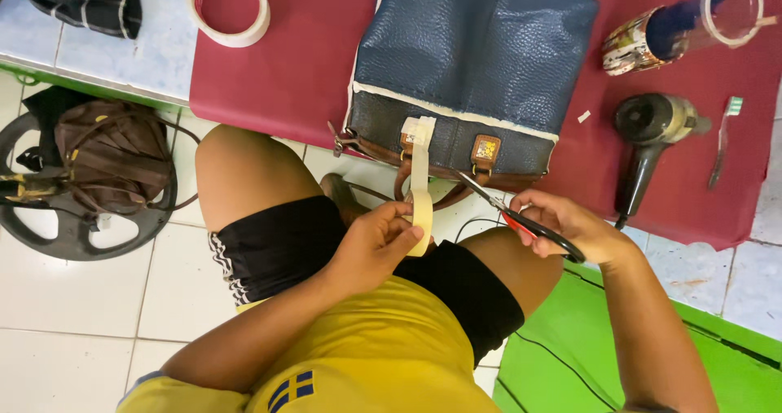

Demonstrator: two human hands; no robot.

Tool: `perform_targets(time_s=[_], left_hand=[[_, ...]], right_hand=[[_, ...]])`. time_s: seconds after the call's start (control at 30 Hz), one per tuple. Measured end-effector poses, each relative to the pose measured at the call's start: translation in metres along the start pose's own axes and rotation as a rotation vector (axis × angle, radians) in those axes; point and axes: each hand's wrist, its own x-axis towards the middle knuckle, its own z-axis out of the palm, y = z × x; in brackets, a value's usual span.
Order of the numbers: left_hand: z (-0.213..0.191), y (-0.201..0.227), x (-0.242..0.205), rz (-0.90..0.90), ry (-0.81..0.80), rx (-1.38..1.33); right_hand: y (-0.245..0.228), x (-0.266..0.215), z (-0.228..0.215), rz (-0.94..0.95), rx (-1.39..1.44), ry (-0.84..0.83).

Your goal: The person applies masking tape to the top edge of a dark blue handbag, smoothing it down and cutting pieces with scissors. They repeat this process to cover multiple sections along the bag's upper edge.

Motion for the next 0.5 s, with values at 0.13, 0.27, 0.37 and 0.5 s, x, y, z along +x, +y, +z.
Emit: perform_targets(time_s=[0.13, 0.27, 0.37, 0.5], left_hand=[[-0.003, -0.003, 0.0, 0.004, -0.006, 0.0], [-0.005, -0.014, 0.0, 0.042, 0.009, 0.039], [-0.005, -0.02, 0.001, 0.04, 0.013, 0.029], [-0.004, -0.02, 0.0, 0.026, 0.009, 0.027]], right_hand=[[0.004, 0.013, -0.012, 0.013, -0.013, -0.059], [-0.002, 0.022, -0.016, 0.047, -0.031, -0.04], [0.004, 0.031, -0.027, 0.066, -0.028, -0.054], [0.004, 0.038, -0.032, 0.084, -0.045, -0.076]])
